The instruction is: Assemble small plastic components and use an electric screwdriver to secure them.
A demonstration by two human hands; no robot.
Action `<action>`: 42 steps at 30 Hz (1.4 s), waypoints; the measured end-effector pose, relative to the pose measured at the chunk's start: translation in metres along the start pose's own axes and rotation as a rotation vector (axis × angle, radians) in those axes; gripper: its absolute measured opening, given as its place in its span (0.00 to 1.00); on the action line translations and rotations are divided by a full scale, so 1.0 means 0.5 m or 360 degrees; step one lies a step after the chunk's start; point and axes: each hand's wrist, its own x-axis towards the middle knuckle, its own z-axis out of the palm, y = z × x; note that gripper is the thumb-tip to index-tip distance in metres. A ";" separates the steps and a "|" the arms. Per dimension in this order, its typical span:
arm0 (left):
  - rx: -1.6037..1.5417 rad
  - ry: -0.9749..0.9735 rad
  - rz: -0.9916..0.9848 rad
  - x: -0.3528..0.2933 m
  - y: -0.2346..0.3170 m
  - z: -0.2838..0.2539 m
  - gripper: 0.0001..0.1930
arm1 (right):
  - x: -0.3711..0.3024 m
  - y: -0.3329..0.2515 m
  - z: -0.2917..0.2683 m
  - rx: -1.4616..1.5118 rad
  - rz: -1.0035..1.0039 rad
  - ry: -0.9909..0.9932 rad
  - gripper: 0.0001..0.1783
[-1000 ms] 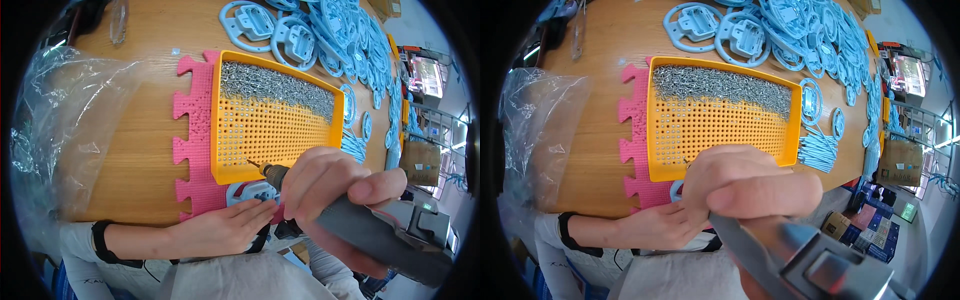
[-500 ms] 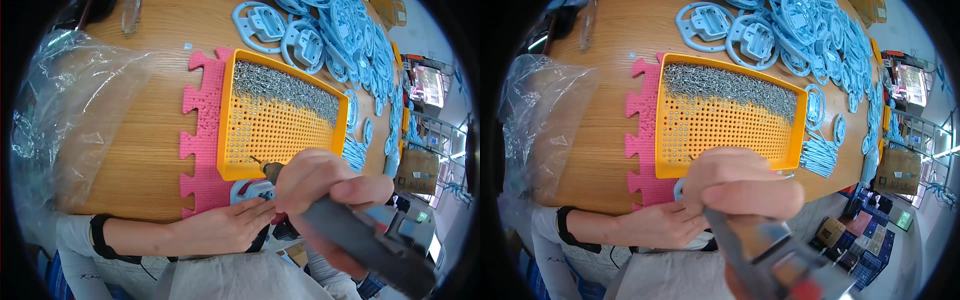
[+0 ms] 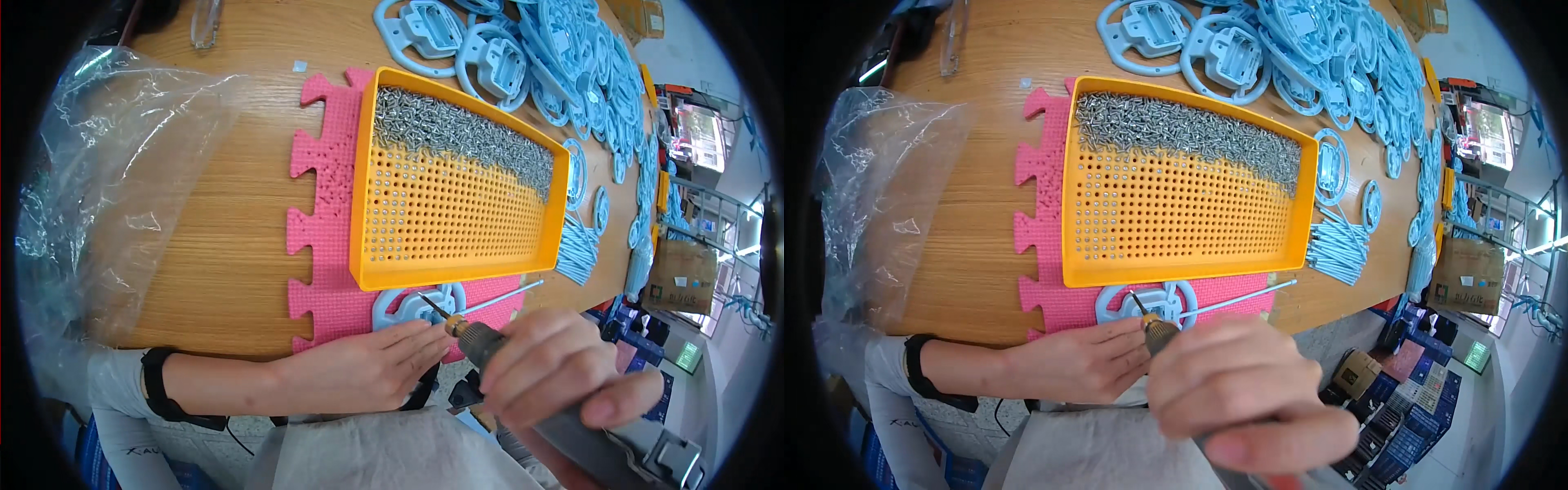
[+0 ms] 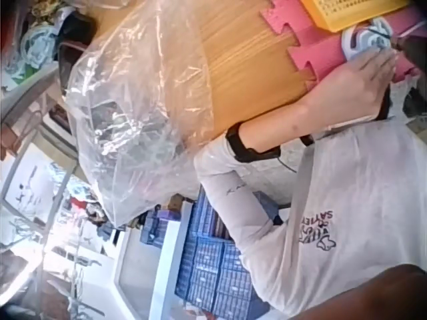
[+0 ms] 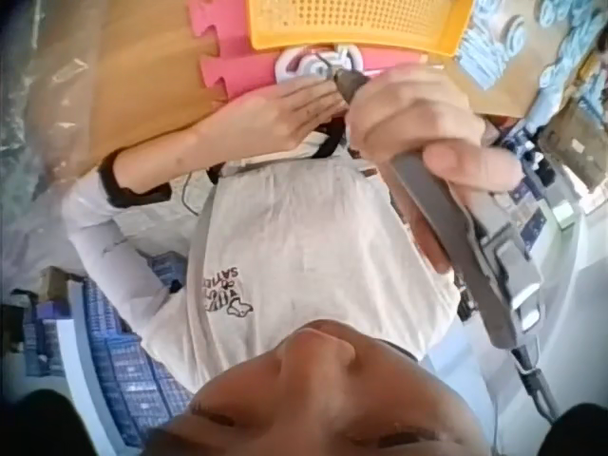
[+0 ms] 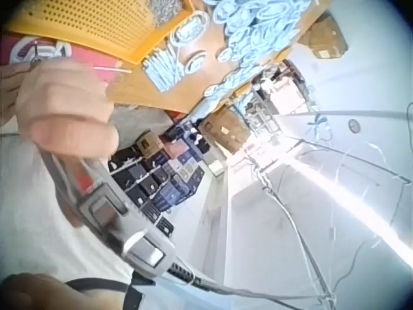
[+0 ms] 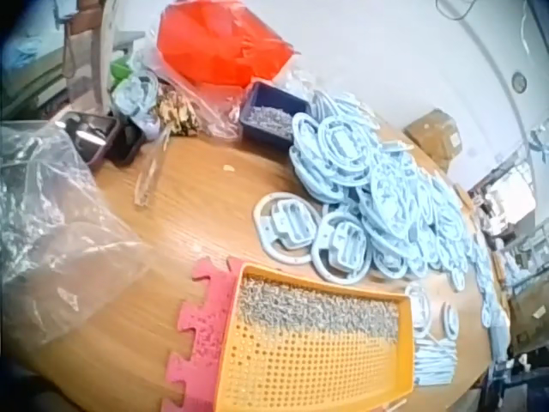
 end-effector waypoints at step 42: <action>-0.0068 0.0059 -0.0055 -0.003 0.004 0.005 0.23 | 0.034 0.006 -0.008 -0.0029 -0.0072 -0.0109 0.28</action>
